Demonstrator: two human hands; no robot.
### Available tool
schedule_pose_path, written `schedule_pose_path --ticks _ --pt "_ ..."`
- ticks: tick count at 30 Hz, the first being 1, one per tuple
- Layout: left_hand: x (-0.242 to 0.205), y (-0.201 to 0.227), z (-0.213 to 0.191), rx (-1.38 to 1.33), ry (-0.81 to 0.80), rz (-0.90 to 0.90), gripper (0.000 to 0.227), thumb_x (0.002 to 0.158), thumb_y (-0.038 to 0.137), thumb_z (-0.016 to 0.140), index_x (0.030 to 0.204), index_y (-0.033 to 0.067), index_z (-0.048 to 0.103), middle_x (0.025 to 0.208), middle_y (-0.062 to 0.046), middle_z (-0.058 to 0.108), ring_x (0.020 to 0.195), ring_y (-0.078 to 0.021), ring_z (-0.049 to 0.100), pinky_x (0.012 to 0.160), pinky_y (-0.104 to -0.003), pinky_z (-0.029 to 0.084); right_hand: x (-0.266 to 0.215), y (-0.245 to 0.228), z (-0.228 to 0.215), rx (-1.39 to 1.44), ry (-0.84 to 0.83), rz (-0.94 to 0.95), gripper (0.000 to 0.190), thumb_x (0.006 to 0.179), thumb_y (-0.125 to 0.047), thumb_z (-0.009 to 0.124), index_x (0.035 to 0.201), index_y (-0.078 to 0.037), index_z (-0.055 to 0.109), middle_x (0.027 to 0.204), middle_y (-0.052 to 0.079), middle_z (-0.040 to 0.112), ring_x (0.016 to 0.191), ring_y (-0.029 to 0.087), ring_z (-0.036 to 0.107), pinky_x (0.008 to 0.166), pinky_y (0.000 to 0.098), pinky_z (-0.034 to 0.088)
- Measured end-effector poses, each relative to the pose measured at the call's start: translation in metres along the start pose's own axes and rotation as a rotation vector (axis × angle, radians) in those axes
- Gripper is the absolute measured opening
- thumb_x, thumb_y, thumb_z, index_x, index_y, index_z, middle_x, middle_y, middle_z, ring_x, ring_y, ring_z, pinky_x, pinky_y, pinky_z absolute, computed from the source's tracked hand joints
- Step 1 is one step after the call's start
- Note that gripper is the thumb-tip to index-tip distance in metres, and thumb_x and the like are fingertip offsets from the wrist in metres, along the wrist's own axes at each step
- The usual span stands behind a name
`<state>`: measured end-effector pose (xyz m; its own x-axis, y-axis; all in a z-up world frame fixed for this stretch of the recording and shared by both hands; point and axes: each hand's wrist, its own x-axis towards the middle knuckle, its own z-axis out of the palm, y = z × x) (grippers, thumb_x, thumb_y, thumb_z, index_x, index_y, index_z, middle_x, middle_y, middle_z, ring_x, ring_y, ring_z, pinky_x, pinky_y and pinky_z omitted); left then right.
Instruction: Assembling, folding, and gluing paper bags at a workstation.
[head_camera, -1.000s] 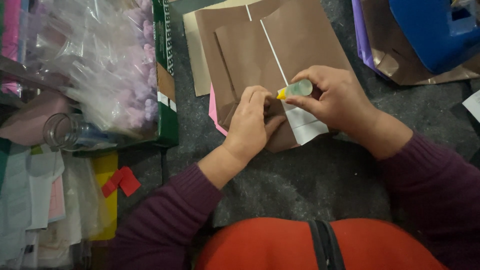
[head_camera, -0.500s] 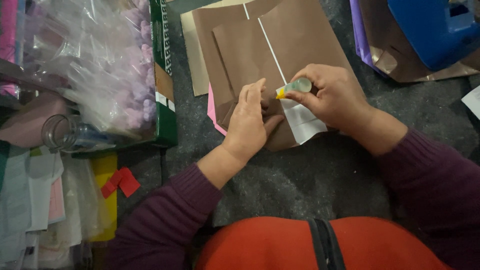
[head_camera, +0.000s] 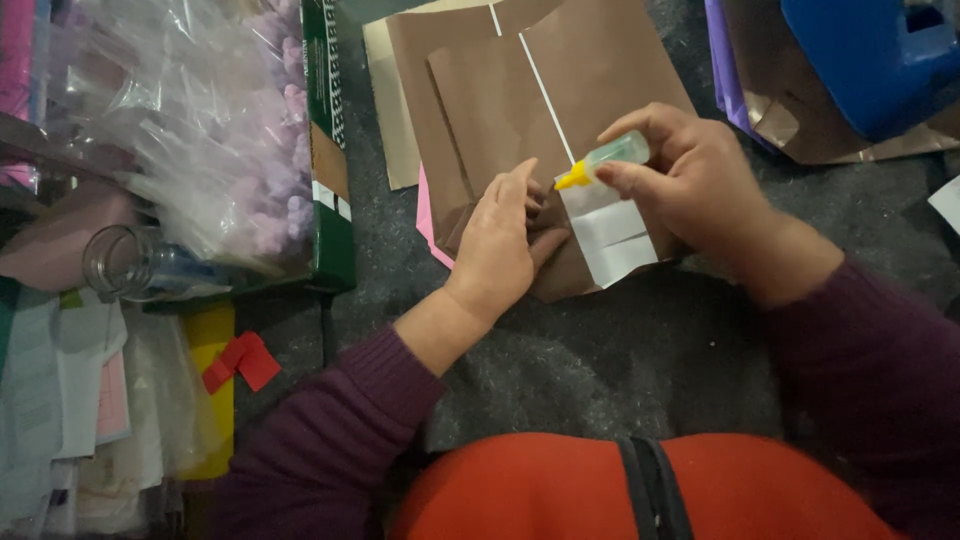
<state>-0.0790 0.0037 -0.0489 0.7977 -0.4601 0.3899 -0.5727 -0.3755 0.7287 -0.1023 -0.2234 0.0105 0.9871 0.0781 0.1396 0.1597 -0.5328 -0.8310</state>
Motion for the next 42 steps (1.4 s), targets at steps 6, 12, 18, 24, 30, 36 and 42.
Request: schedule_pose_path --ticks 6,12,18,24,30,36,42 --pt "0.0 -0.001 0.001 0.002 -0.014 -0.01 0.075 0.08 0.006 0.086 0.143 -0.002 0.047 0.115 -0.013 0.062 0.103 -0.0275 0.063 0.092 -0.036 0.056 -0.003 0.001 -0.006 0.436 -0.064 0.119 0.023 0.097 -0.014 0.072 0.117 -0.006 0.066 0.103 0.005 0.072 0.089 0.01 0.069 0.075 0.0262 0.058" --pt "-0.001 -0.003 0.005 -0.042 0.018 -0.045 0.1 0.079 0.01 0.089 0.156 -0.0019 0.028 0.113 -0.013 0.064 0.098 -0.0263 0.064 0.089 -0.037 0.057 -0.001 -0.001 -0.004 0.055 -0.043 0.141 0.023 0.092 -0.02 0.076 0.111 -0.007 0.07 0.096 0.006 0.074 0.08 0.012 0.072 0.069 0.0265 0.06" --pt "-0.002 -0.005 0.005 -0.039 -0.01 -0.106 0.107 0.08 0.011 0.089 0.16 -0.0015 0.019 0.114 -0.011 0.065 0.1 -0.0247 0.066 0.09 -0.035 0.057 -0.001 0.004 0.001 -0.092 -0.004 -0.214 0.03 0.091 -0.018 0.082 0.114 -0.001 0.071 0.105 0.008 0.071 0.093 0.017 0.07 0.078 0.0287 0.055" --pt "-0.004 -0.007 0.006 -0.063 -0.01 -0.09 0.106 0.081 0.01 0.088 0.161 -0.0007 0.019 0.115 -0.012 0.063 0.097 -0.0241 0.065 0.087 -0.035 0.058 0.002 0.001 0.003 -0.285 0.011 -0.341 0.026 0.094 -0.016 0.08 0.113 0.0 0.07 0.101 0.011 0.068 0.087 0.022 0.066 0.071 0.033 0.052" --pt "-0.004 -0.009 0.006 -0.048 -0.01 -0.048 0.106 0.083 0.011 0.088 0.161 -0.0015 0.018 0.115 -0.012 0.063 0.098 -0.0231 0.065 0.086 -0.034 0.059 0.0 -0.005 0.005 -0.205 0.033 -0.347 0.021 0.096 -0.015 0.078 0.11 -0.001 0.07 0.096 0.01 0.066 0.082 0.022 0.066 0.068 0.0325 0.051" --pt "-0.004 -0.007 0.005 -0.036 0.0 -0.027 0.104 0.083 0.011 0.088 0.16 -0.0022 0.02 0.115 -0.012 0.063 0.096 -0.0241 0.066 0.086 -0.035 0.058 0.001 -0.003 0.007 -0.256 0.044 -0.336 0.018 0.096 -0.015 0.079 0.105 -0.002 0.07 0.091 0.008 0.064 0.076 0.021 0.064 0.064 0.0328 0.049" --pt "-0.005 -0.011 0.007 -0.052 0.005 -0.016 0.103 0.085 0.01 0.088 0.161 -0.0012 0.019 0.115 -0.011 0.064 0.098 -0.0231 0.067 0.089 -0.034 0.058 -0.001 -0.003 0.002 -0.096 0.014 -0.364 0.023 0.095 -0.012 0.079 0.113 -0.001 0.068 0.101 0.009 0.066 0.084 0.018 0.065 0.069 0.03 0.051"
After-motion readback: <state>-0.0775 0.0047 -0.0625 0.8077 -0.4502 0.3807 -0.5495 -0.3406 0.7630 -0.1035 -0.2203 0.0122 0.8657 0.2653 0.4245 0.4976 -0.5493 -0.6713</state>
